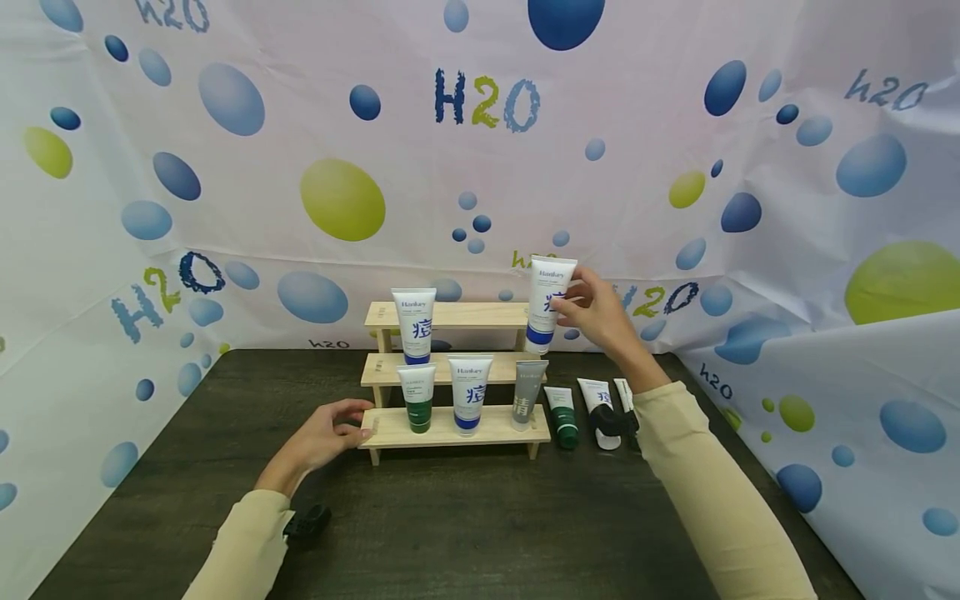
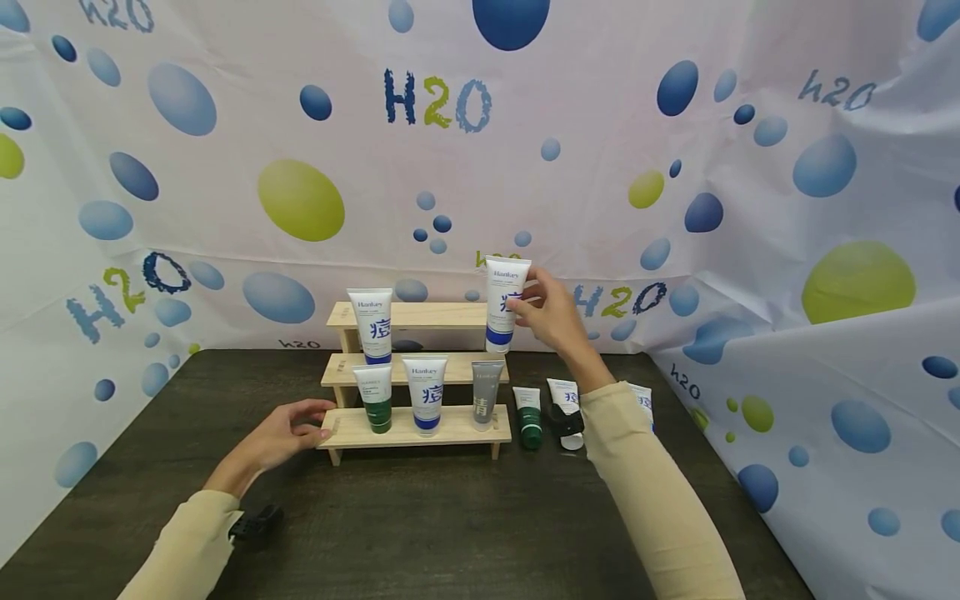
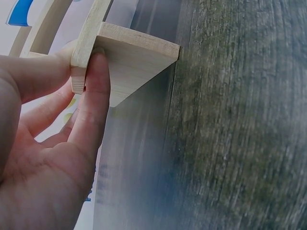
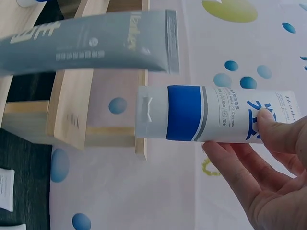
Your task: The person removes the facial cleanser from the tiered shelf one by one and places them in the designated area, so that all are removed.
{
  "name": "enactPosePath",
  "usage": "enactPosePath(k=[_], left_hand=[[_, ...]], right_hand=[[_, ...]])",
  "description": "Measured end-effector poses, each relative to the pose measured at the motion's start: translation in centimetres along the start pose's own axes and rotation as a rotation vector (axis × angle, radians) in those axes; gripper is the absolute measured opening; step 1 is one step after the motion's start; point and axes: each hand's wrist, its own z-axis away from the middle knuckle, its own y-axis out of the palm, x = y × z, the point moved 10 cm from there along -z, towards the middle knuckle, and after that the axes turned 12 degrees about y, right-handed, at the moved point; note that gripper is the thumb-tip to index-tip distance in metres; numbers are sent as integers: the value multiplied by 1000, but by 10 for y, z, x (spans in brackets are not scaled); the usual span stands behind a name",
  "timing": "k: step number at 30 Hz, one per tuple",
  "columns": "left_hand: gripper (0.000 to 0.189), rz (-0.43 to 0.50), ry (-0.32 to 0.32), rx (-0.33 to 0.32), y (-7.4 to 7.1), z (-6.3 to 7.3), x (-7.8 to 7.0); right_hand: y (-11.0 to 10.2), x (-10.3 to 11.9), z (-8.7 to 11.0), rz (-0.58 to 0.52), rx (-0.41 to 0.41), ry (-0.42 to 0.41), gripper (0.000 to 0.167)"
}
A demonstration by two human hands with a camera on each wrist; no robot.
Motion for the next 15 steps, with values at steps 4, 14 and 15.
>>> enactPosePath(k=[4, 14, 15], left_hand=[[56, -10, 12, 2, -1, 0, -1], [56, 6, 15, 2, -1, 1, -2], [56, 10, 12, 4, 0, 1, -2]], right_hand=[[-10, -6, 1, 9, -13, 6, 44], [-32, -19, 9, 25, -30, 7, 42], [-34, -21, 10, 24, -27, 11, 42]])
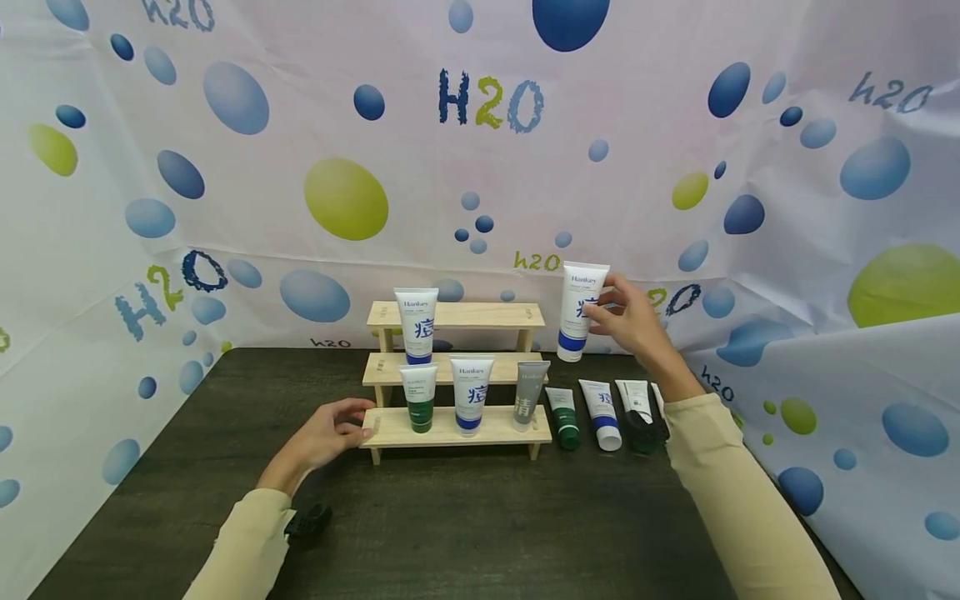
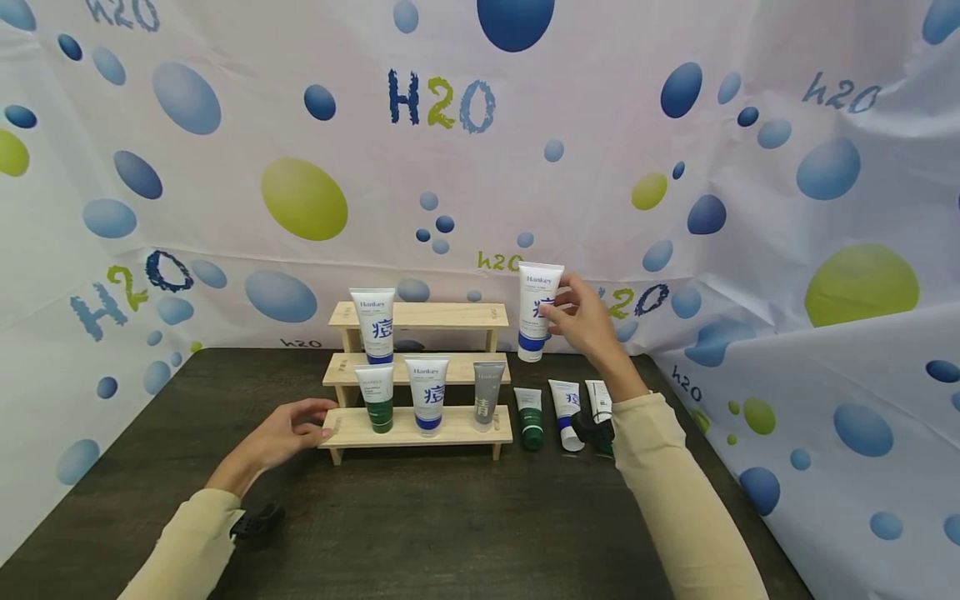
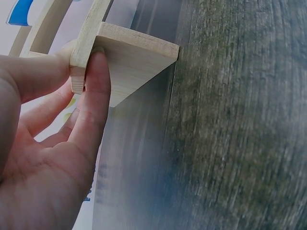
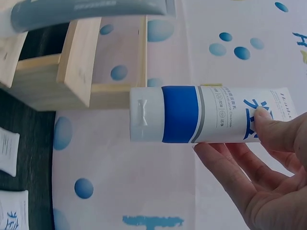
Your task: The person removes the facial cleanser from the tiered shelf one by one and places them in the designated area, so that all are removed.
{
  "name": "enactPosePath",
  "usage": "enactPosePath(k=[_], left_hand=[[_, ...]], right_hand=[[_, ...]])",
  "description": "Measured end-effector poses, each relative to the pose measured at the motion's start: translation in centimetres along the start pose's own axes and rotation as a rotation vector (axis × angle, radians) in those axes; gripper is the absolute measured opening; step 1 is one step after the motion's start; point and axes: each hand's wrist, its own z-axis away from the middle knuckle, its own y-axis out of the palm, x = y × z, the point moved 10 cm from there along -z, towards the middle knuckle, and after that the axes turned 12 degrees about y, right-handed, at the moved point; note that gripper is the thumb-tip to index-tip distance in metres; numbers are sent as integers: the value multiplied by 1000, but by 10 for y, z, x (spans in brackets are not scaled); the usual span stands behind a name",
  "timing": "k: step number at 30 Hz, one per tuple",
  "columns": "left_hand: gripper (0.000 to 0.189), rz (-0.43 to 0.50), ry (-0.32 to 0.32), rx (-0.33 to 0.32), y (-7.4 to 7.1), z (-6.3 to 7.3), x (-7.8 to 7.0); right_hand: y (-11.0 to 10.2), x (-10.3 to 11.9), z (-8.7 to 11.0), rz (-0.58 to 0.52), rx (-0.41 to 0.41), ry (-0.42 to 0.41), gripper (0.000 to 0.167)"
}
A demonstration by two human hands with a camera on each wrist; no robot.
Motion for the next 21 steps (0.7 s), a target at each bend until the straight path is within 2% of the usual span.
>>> enactPosePath(k=[12, 21], left_hand=[[56, -1, 15, -5, 0, 0, -2], [56, 1, 18, -5, 0, -1, -2]], right_hand=[[-27, -24, 9, 81, -37, 8, 47], [-48, -43, 15, 125, -53, 21, 43]])
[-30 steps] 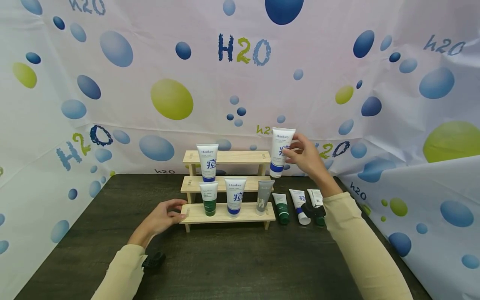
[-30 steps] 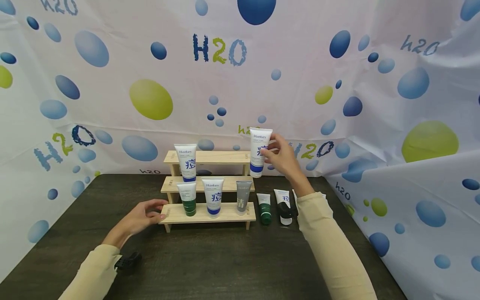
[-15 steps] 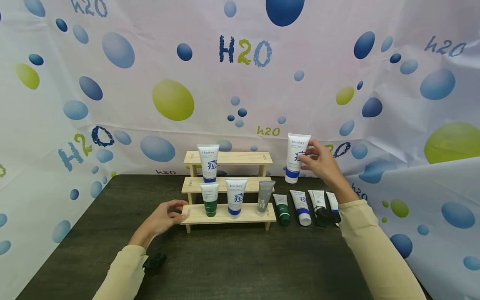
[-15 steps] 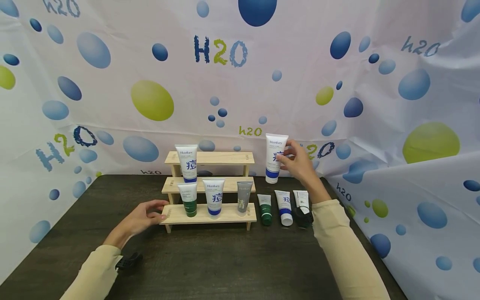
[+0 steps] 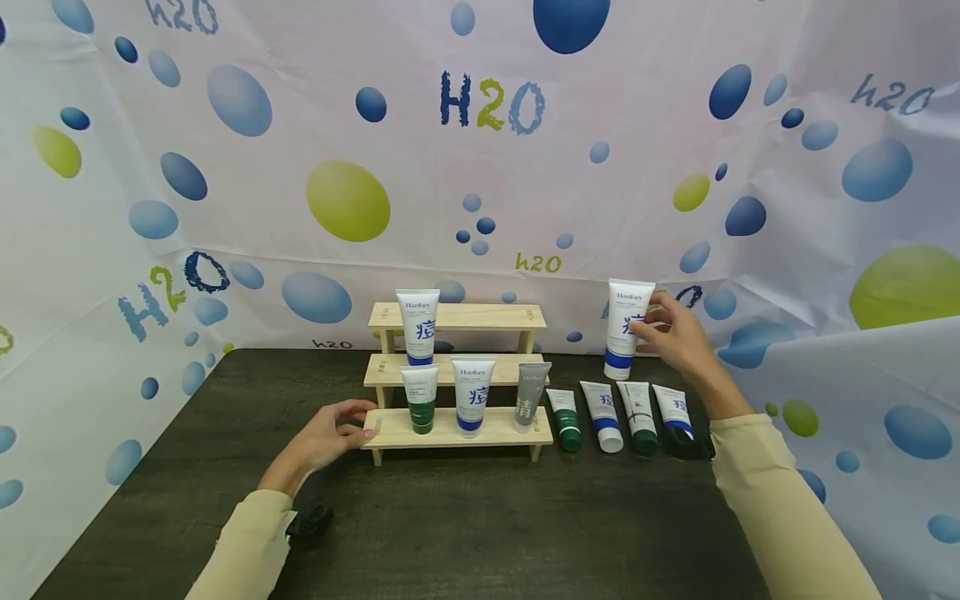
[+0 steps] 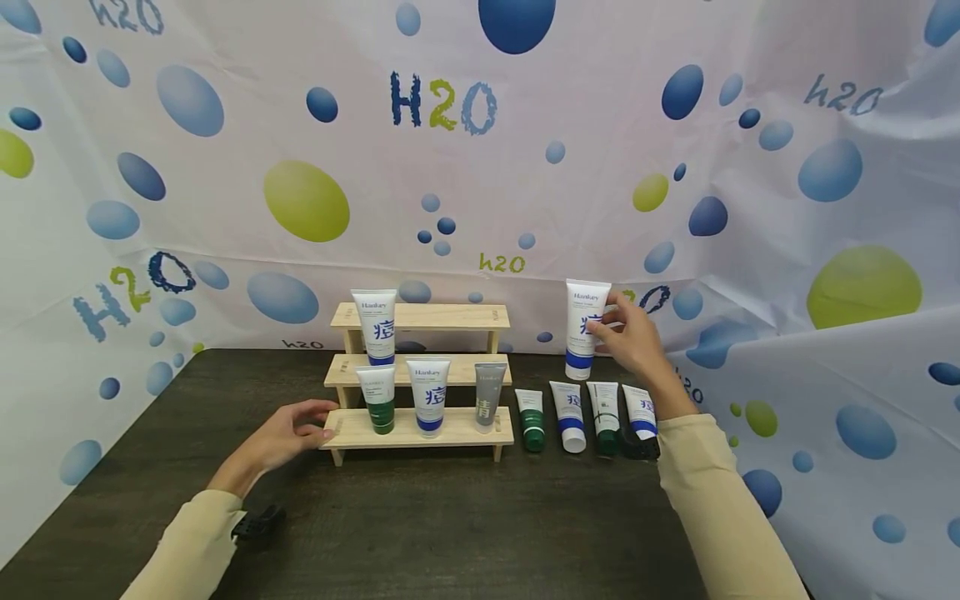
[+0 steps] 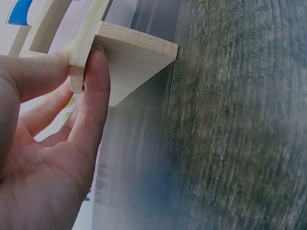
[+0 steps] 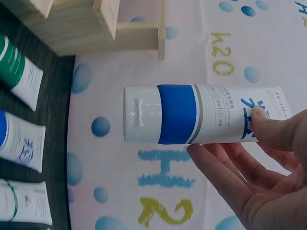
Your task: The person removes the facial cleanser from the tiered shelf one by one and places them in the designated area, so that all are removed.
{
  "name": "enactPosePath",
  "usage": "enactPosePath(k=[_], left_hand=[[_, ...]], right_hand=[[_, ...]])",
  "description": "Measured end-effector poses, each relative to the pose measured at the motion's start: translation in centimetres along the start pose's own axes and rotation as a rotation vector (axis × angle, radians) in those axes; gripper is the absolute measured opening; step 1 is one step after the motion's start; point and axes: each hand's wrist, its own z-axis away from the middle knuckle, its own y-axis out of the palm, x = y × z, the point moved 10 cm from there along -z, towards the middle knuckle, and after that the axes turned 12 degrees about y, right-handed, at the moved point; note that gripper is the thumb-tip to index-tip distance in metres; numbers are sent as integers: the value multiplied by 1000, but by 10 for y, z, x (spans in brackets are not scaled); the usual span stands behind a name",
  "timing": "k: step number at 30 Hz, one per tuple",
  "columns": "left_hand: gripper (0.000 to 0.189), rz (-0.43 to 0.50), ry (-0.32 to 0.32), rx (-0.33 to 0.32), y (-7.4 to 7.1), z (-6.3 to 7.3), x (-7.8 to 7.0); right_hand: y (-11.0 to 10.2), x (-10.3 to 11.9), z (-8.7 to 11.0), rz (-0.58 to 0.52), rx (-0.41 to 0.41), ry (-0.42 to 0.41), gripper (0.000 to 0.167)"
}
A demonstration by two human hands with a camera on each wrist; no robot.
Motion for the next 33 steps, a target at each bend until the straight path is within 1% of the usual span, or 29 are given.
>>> enactPosePath(k=[4, 12, 18, 23, 29, 33], left_hand=[[56, 0, -3, -1, 0, 0, 0], [56, -3, 1, 0, 1, 0, 0], [55, -9, 24, -2, 0, 0, -2], [55, -8, 23, -3, 1, 0, -1], [54, -11, 26, -7, 1, -1, -1], [54, -17, 20, -6, 2, 0, -2]], right_hand=[[-8, -10, 2, 13, 16, 25, 46], [-25, -40, 6, 108, 17, 91, 48], [-41, -62, 9, 147, 4, 98, 49], [-53, -85, 12, 187, -5, 144, 51], [-63, -111, 14, 214, 25, 190, 48], [-69, -135, 15, 247, 42, 247, 51]])
